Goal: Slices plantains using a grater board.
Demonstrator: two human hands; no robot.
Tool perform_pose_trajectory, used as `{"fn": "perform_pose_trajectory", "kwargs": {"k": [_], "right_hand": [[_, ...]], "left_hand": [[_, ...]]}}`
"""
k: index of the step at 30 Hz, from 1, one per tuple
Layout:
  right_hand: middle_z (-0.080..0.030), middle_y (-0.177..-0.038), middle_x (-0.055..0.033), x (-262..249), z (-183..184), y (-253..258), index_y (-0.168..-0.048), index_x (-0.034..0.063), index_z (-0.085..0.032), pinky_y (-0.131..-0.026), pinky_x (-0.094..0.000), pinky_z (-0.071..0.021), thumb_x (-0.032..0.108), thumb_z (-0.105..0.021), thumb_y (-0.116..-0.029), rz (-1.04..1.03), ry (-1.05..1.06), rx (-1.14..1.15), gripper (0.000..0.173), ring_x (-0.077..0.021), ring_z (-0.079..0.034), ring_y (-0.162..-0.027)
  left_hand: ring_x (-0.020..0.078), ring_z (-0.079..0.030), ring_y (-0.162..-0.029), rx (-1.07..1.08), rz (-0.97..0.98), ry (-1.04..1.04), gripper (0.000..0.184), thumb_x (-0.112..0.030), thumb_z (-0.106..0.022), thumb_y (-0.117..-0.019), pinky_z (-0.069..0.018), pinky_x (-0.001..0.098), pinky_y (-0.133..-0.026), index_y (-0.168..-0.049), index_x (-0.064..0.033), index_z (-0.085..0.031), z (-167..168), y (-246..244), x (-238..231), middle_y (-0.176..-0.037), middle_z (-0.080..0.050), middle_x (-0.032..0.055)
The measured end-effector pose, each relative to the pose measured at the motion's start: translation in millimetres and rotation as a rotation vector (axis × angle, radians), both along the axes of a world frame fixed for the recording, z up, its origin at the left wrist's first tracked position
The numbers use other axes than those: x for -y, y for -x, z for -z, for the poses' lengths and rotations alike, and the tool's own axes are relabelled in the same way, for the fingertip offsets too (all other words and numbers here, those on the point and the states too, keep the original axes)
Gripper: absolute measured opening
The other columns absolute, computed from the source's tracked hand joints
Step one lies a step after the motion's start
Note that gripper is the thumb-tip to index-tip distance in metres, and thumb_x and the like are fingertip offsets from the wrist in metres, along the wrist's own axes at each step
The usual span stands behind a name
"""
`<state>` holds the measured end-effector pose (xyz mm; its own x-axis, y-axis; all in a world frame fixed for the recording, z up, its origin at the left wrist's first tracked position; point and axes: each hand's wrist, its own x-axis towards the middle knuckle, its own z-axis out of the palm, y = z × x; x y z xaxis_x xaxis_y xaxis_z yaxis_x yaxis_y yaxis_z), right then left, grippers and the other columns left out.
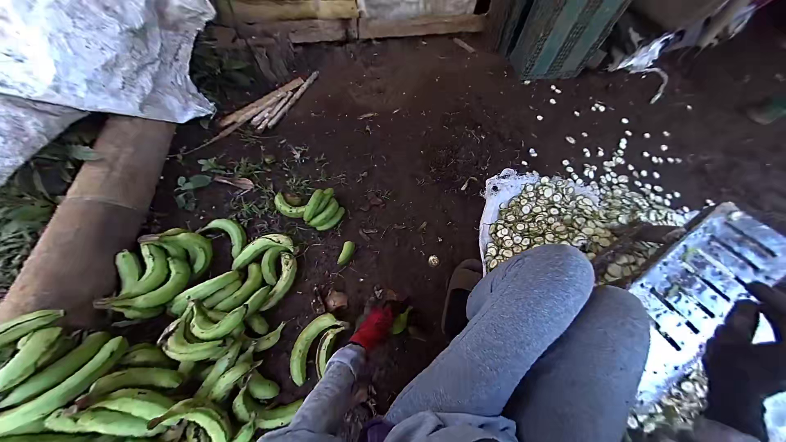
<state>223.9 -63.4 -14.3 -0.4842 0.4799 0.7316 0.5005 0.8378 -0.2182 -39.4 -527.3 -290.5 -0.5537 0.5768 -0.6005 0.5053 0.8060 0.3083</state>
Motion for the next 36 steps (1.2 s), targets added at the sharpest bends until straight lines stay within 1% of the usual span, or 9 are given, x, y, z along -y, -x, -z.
{"fn": "perform_pose_trajectory", "kwargs": {"k": [6, 10, 13, 17, 20, 24, 27, 33, 36], "right_hand": [[-0.070, -0.118, -0.0215, 83.6, -33.3, 21.2, -0.110, -0.0062, -0.073, -0.093, -0.0304, -0.0585, 0.011, -0.059, -0.0972, -0.134, 0.242, -0.230, 0.026, -0.0199, -0.069, -0.110], [-0.054, -0.148, -0.0204, 131.4, -31.6, 69.5, -0.148, -0.0066, -0.045, -0.110, -0.0379, -0.0491, 0.033, -0.055, -0.0997, -0.484, 0.747, -0.278, 0.063, -0.0219, -0.057, -0.133], [-0.059, -0.140, -0.0119, 134.4, -52.1, 90.1, -0.158, 0.0035, -0.030, -0.099, -0.0308, -0.0551, 0.020, -0.064, -0.0957, -0.576, 1.053, -0.700, 0.073, -0.0123, -0.063, -0.118], [-0.067, -0.120, -0.0026, 91.7, -59.3, 46.1, -0.150, 0.0131, -0.036, -0.072, -0.0283, -0.0600, 0.023, -0.058, -0.0980, -0.348, 0.981, -1.018, 0.058, -0.0108, -0.069, -0.093], [-0.064, -0.129, -0.0033, 64.5, -47.5, -0.2, -0.150, 0.0111, -0.032, -0.080, -0.0310, -0.0615, 0.026, -0.059, -0.0970, -0.265, 0.795, -1.052, 0.062, -0.0144, -0.068, -0.107], [-0.056, -0.139, -0.0038, 32.7, -33.7, -40.7, -0.152, 0.0100, -0.030, -0.099, -0.0343, -0.0547, 0.031, -0.068, -0.0927, -0.274, 0.612, -1.008, 0.074, -0.0151, -0.060, -0.123], [-0.049, -0.146, -0.0012, 9.8, -26.5, -44.3, -0.154, 0.0145, -0.026, -0.102, -0.0341, -0.0529, 0.025, -0.065, -0.0906, -0.237, 0.648, -1.075, 0.075, -0.0123, -0.056, -0.127], [-0.055, -0.141, -0.0146, 1.0, -100.2, -17.1, -0.149, -0.0078, -0.037, -0.100, -0.0219, -0.0495, -0.014, -0.058, -0.0898, 0.199, 0.810, -1.243, 0.063, -0.0106, -0.059, -0.121], [-0.062, -0.137, -0.0080, -28.8, 2.3, -51.3, -0.146, 0.0050, -0.049, -0.097, -0.0329, -0.0575, -0.002, -0.066, -0.0886, 0.000, 0.613, -0.999, 0.060, -0.0172, -0.065, -0.118]], "left_hand": [[0.0600, -0.055, -0.121, -0.376, -0.569, -0.585, 0.088, -0.027, -0.087, -0.0774, -0.0403, 0.0723, -0.104, -0.143, 0.0146, -0.046, -145.6, 38.0, -74.8, -0.130, -0.055, 0.0437], [0.0565, -0.062, -0.113, -0.663, -0.099, -0.988, 0.088, -0.053, -0.074, -0.0777, -0.0446, 0.0695, -0.098, -0.129, 0.0155, -0.056, -292.6, 15.0, -187.3, -0.120, -0.063, 0.0396], [0.0563, -0.059, -0.113, -0.807, 0.433, -1.134, 0.051, -0.024, -0.079, -0.0787, -0.0417, 0.0699, -0.097, -0.119, 0.0057, -0.067, -346.5, -39.5, -261.4, -0.116, -0.064, 0.0353], [0.0474, -0.039, -0.142, -0.651, 0.761, -1.233, 0.075, -0.038, -0.087, -0.0684, -0.0260, 0.0696, -0.113, -0.137, -0.0173, -0.065, -364.0, -78.8, -350.5, -0.149, -0.053, 0.0174], [0.0291, -0.031, -0.151, 0.014, 0.651, -1.199, 0.126, -0.027, -0.097, -0.0585, -0.0353, 0.0495, -0.120, -0.162, -0.0135, -0.027, -358.1, -106.2, -384.2, -0.168, -0.024, 0.0131], [0.0226, -0.065, -0.112, 0.751, 0.504, -1.060, 0.073, -0.027, -0.066, -0.0987, -0.0596, 0.0421, -0.083, -0.160, -0.0346, -0.028, -338.9, -136.9, -405.4, -0.148, -0.053, 0.0060], [0.0152, -0.066, -0.091, 0.845, 0.317, -1.046, 0.037, -0.029, -0.051, -0.1076, -0.0573, 0.0322, -0.074, -0.144, -0.0238, -0.052, -341.6, -157.7, -433.2, -0.122, -0.065, 0.0051], [0.0137, -0.066, -0.107, 0.765, 0.562, -0.994, 0.050, -0.008, -0.061, -0.1010, -0.0574, 0.0299, -0.088, -0.149, -0.0106, -0.049, -320.2, -144.2, -505.8, -0.138, -0.061, 0.0099], [0.0135, -0.060, -0.127, 0.787, 0.669, -0.894, 0.053, -0.007, -0.062, -0.0999, -0.0507, 0.0303, -0.106, -0.151, -0.0056, -0.046, -283.6, -109.5, -533.9, -0.147, -0.055, 0.0104]]}}
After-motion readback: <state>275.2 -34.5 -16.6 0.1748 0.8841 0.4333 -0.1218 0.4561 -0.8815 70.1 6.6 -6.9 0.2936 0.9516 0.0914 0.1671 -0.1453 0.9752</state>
